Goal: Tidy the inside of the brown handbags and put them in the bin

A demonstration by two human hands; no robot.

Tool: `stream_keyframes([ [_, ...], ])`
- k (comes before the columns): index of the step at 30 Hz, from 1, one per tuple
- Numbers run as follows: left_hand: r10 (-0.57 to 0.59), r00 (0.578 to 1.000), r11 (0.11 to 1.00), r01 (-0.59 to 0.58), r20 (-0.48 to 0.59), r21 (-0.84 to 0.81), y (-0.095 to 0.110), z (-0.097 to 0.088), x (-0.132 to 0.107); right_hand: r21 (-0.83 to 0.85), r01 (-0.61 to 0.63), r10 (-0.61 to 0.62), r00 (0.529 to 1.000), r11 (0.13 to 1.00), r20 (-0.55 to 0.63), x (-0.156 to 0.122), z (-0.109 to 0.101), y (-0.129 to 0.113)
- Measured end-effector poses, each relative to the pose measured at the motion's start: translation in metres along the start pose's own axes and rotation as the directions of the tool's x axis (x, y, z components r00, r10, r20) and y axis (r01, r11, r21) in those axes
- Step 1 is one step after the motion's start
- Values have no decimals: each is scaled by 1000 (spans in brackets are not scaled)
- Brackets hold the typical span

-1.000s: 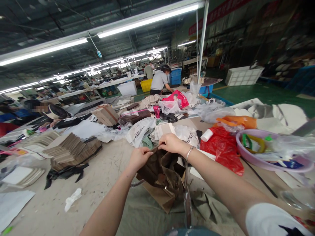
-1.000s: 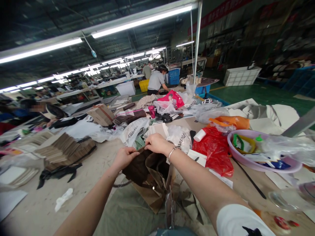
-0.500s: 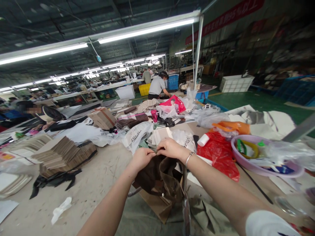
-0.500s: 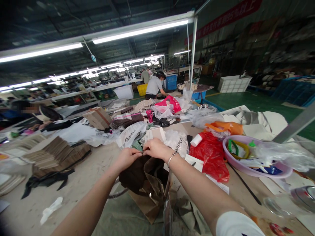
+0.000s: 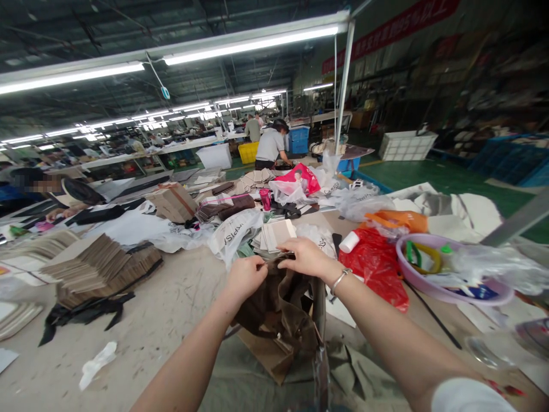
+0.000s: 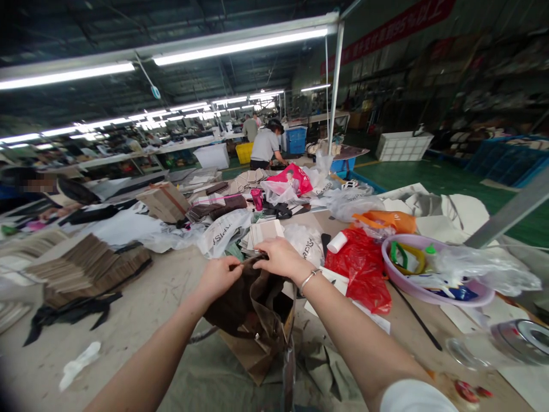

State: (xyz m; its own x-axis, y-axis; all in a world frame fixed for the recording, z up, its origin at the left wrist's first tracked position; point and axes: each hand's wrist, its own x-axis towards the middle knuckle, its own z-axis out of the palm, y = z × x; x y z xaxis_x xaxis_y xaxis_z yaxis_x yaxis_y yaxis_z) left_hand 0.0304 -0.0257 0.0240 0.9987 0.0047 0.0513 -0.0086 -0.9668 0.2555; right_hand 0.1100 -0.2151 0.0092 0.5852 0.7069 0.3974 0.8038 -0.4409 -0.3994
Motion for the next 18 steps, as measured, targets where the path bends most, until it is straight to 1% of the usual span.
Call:
stream_keyframes([
  [2,-24,1000,1000,24,1,-14,-1,2,0,-23,-2,3,1000,1000,9,1,0,-1],
  [6,-7,1000,1000,6,-16,-26,-3,4,0,-35,-32,33,999,999,8,3,3,0],
  [9,22,1000,999,-23,-17,-42,-2,2,1,-31,-48,49,999,998,7,4,4,1],
  [15,152,987,968,-139,44,-211,3,-5,5,-6,-60,60,998,998,30,6,0,-1],
  [18,141,988,971,-126,61,-205,8,-1,12,-11,-45,45,999,999,17,5,1,1],
])
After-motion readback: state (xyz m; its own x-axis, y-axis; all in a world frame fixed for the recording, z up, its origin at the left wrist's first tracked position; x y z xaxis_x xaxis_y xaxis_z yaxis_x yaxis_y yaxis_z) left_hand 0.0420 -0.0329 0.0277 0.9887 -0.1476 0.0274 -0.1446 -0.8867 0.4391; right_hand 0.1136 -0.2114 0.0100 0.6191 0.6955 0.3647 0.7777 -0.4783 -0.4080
